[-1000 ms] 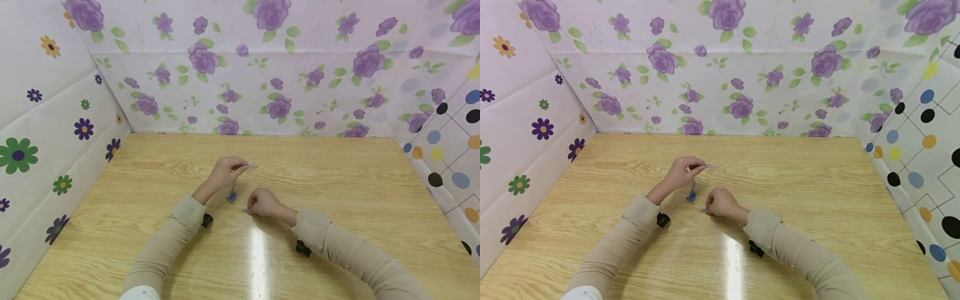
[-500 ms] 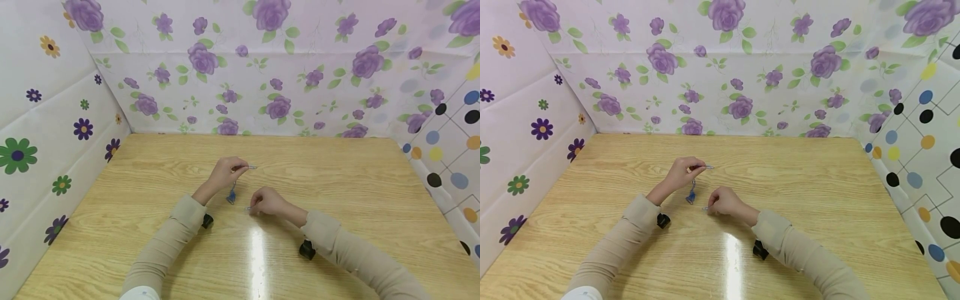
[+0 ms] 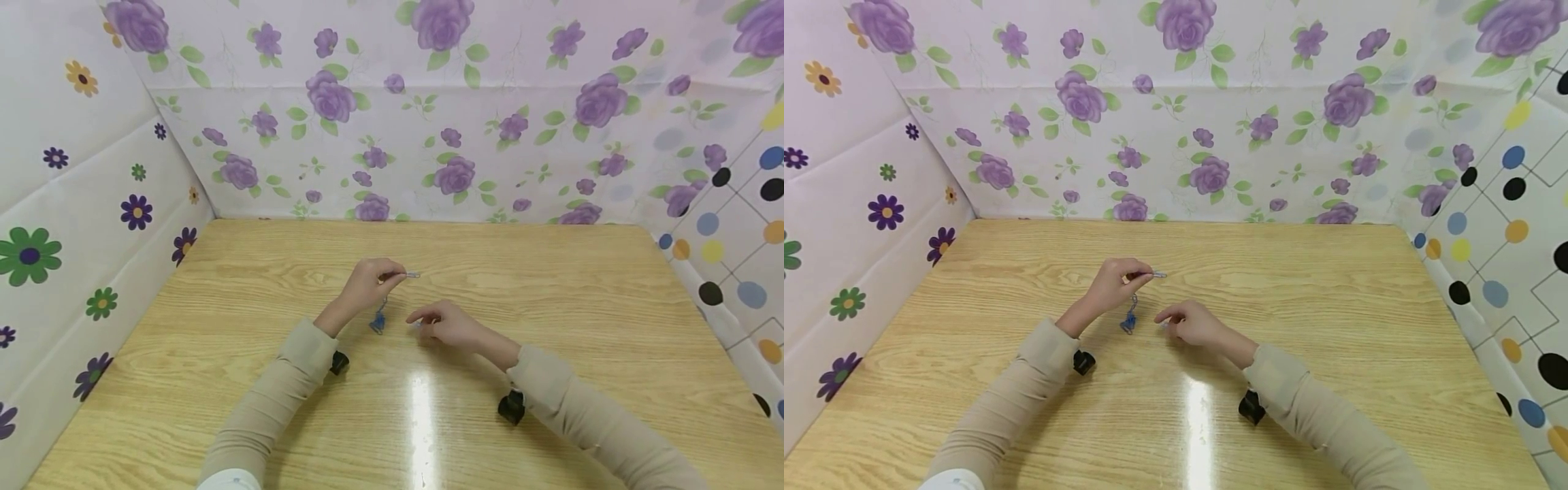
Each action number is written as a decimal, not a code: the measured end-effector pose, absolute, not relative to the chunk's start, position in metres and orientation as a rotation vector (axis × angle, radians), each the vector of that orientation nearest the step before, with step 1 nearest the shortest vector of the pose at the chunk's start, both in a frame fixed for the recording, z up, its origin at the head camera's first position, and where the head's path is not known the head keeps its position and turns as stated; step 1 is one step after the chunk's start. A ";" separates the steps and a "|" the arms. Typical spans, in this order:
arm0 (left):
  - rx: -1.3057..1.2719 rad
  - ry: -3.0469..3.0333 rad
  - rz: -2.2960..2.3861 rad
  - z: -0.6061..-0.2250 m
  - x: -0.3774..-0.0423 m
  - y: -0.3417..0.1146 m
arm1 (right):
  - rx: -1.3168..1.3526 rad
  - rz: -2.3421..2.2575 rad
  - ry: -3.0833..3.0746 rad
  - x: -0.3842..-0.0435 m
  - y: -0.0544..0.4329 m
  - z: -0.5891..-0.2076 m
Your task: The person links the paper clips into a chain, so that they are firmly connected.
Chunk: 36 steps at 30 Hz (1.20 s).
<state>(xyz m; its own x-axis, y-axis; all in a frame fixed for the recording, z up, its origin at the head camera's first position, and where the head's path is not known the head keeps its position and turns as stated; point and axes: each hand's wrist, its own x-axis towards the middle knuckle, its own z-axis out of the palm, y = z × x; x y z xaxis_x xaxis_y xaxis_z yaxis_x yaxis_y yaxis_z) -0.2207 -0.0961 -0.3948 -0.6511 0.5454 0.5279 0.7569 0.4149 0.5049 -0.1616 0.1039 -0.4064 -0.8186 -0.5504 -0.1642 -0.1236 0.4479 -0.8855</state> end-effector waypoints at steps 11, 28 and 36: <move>-1.154 -2.376 -1.063 -0.394 -0.219 -0.096 | -0.339 -1.553 2.299 -0.177 0.121 -0.383; -1.241 -2.405 -1.163 -0.392 -0.217 -0.094 | -0.254 -1.744 2.355 -0.201 0.125 -0.375; -1.272 -2.432 -1.226 -0.390 -0.216 -0.094 | -0.301 -1.784 2.291 -0.203 0.118 -0.379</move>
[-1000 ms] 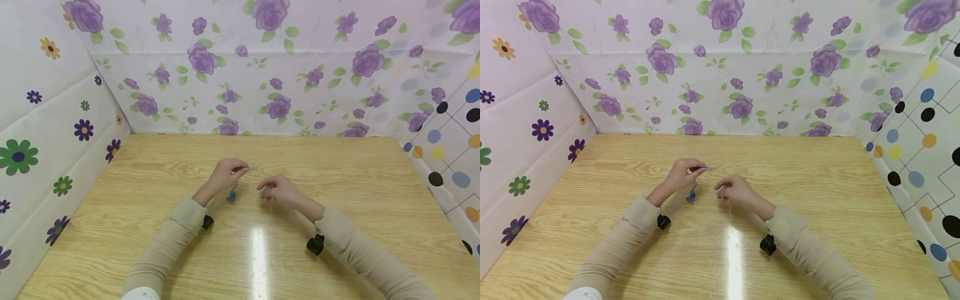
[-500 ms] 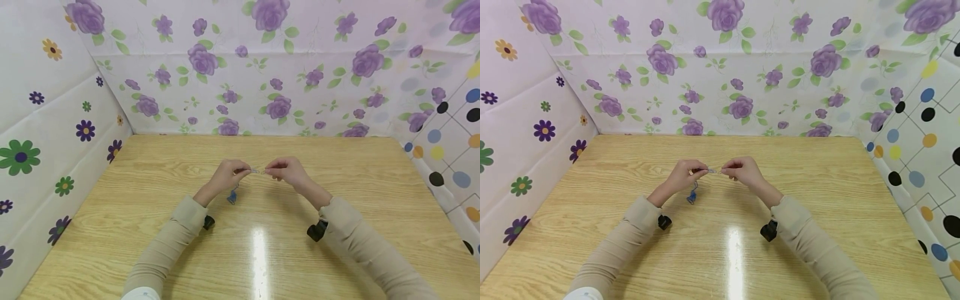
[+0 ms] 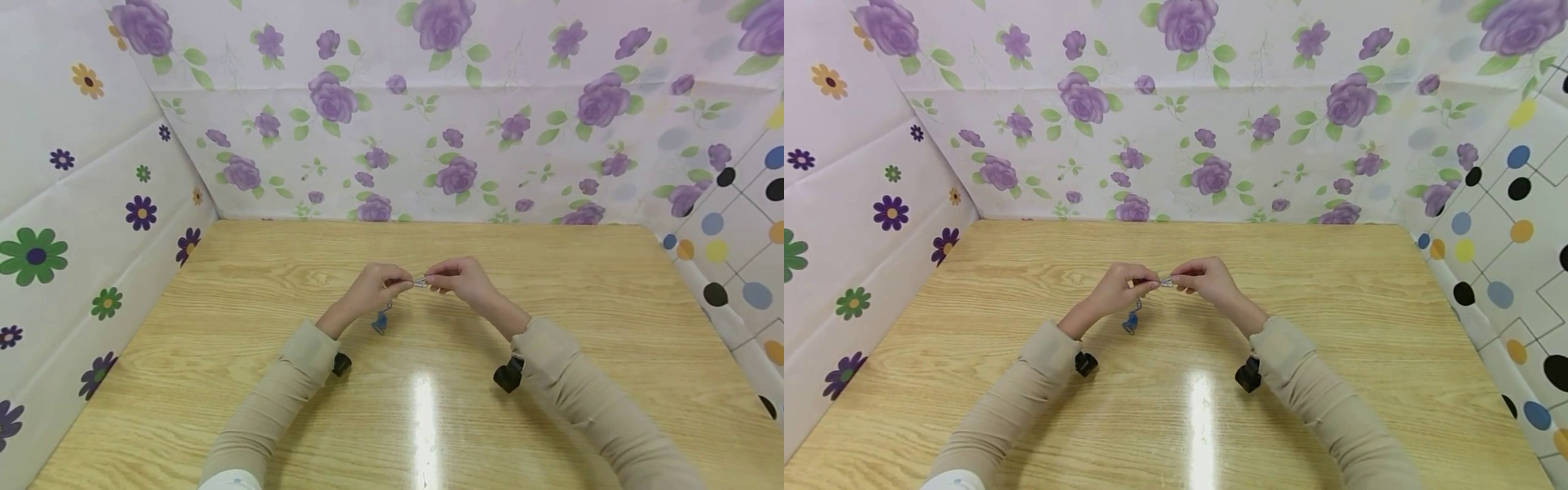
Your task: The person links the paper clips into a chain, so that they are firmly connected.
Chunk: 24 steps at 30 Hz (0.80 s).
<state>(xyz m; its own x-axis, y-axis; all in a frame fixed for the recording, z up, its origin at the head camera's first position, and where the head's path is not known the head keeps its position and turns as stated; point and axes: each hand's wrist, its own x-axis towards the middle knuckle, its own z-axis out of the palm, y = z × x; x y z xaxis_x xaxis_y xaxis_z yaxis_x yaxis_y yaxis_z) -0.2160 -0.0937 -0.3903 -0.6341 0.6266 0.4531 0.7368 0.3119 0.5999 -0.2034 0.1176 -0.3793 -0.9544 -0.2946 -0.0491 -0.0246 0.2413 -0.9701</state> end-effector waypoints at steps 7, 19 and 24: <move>-1.260 -2.449 -1.248 -0.390 -0.215 -0.094 | -0.347 -1.821 2.263 -0.203 0.118 -0.381; -1.234 -2.452 -1.381 -0.392 -0.214 -0.090 | -0.464 -1.829 2.275 -0.200 0.123 -0.384; -1.175 -2.485 -1.490 -0.390 -0.212 -0.088 | -0.505 -1.830 2.264 -0.200 0.124 -0.383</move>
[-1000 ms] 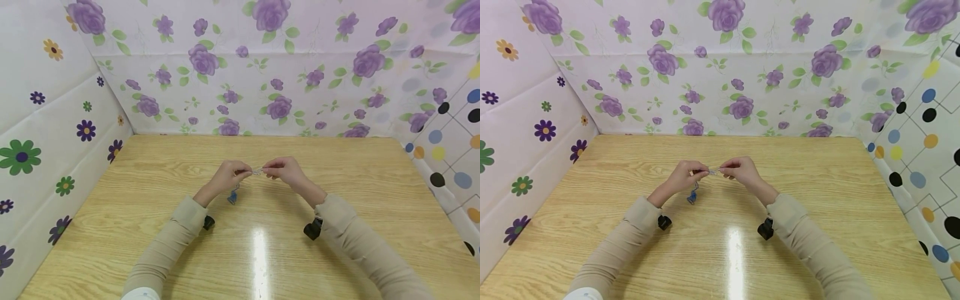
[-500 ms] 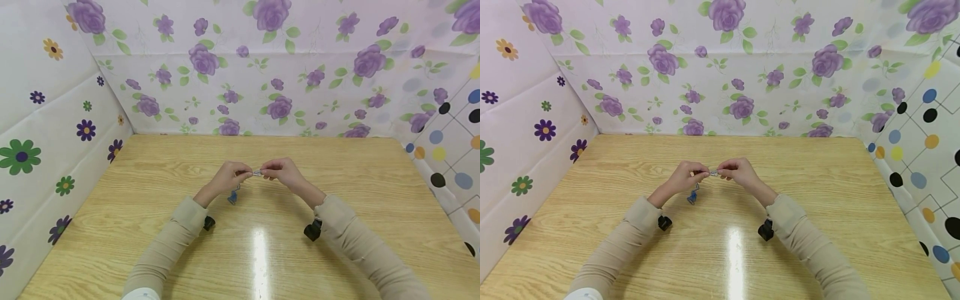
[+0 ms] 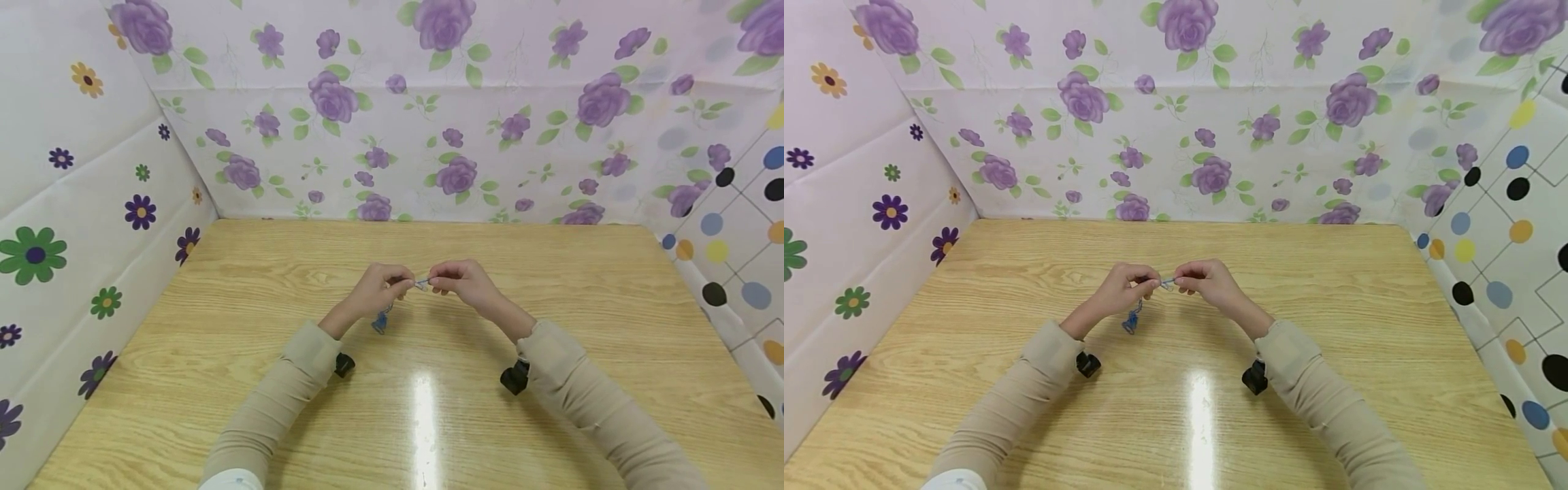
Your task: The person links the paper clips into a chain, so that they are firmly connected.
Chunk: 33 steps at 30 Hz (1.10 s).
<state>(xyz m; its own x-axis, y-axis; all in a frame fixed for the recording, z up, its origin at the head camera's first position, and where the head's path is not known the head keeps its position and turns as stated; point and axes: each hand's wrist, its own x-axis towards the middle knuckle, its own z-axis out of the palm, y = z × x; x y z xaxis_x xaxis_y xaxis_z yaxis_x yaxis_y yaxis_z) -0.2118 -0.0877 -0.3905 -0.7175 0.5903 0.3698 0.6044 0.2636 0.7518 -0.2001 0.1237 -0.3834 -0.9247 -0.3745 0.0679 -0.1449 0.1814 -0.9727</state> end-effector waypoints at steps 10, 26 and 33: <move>-1.138 -2.477 -1.568 -0.392 -0.212 -0.084 | -0.557 -1.814 2.261 -0.200 0.125 -0.383; -1.145 -2.482 -1.542 -0.388 -0.212 -0.090 | -0.643 -1.757 2.413 -0.193 0.130 -0.387; -1.155 -2.568 -1.610 -0.390 -0.208 -0.091 | -0.594 -1.778 2.442 -0.191 0.129 -0.384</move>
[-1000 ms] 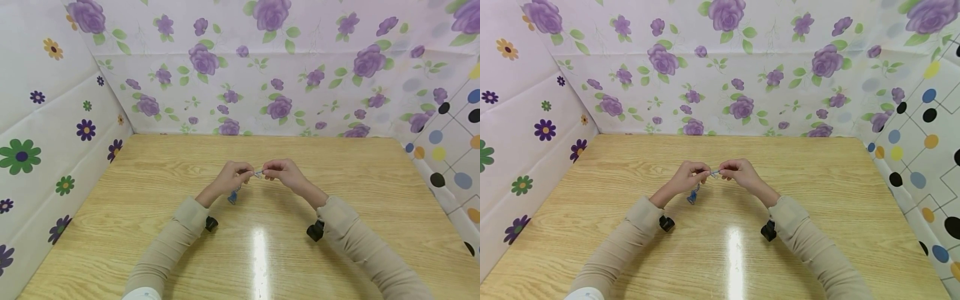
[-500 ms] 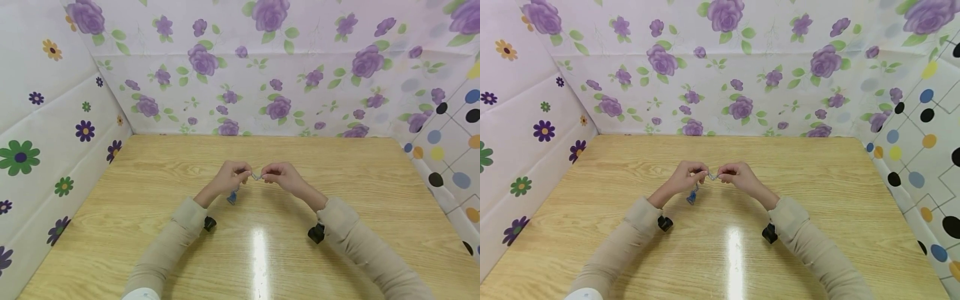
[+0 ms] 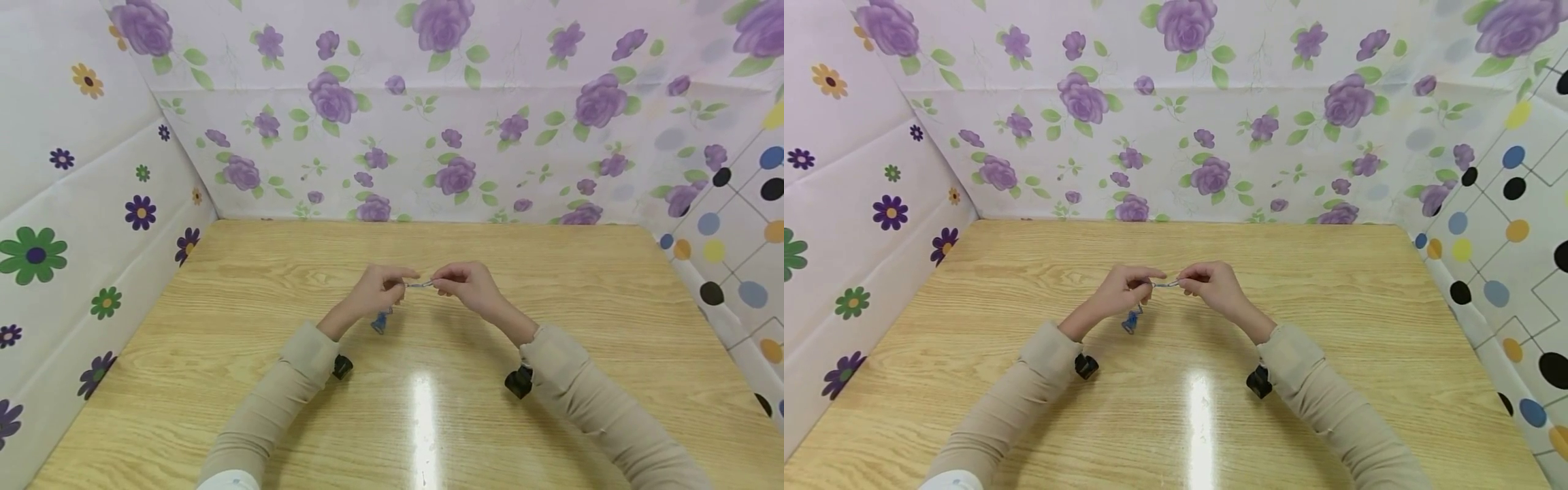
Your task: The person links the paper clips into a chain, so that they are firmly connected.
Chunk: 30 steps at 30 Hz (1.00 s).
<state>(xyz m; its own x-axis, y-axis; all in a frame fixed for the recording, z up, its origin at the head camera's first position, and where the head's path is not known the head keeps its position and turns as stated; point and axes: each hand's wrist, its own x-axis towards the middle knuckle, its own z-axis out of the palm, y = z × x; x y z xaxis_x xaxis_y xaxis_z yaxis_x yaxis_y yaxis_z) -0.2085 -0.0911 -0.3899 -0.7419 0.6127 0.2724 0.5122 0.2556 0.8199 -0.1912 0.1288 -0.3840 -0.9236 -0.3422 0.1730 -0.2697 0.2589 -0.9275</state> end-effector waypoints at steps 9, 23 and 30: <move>1.225 2.629 1.289 -0.394 -0.208 -0.080 | -0.592 -1.745 2.510 -0.189 0.121 -0.380; 0.964 2.624 1.549 -0.387 -0.215 -0.103 | -0.517 -1.735 2.439 -0.187 0.121 -0.386; 0.829 2.587 1.726 -0.367 -0.217 -0.123 | -0.565 -1.587 2.378 -0.186 0.114 -0.396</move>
<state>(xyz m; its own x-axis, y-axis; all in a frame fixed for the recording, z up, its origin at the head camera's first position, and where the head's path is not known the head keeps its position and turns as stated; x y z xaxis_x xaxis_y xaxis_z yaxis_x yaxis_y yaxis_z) -0.2166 -0.1230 -0.3671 -0.8645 0.3727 0.3374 0.4546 0.2931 0.8411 -0.1865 0.1136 -0.3959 -0.8999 -0.4354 0.0243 -0.1895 0.3402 -0.9211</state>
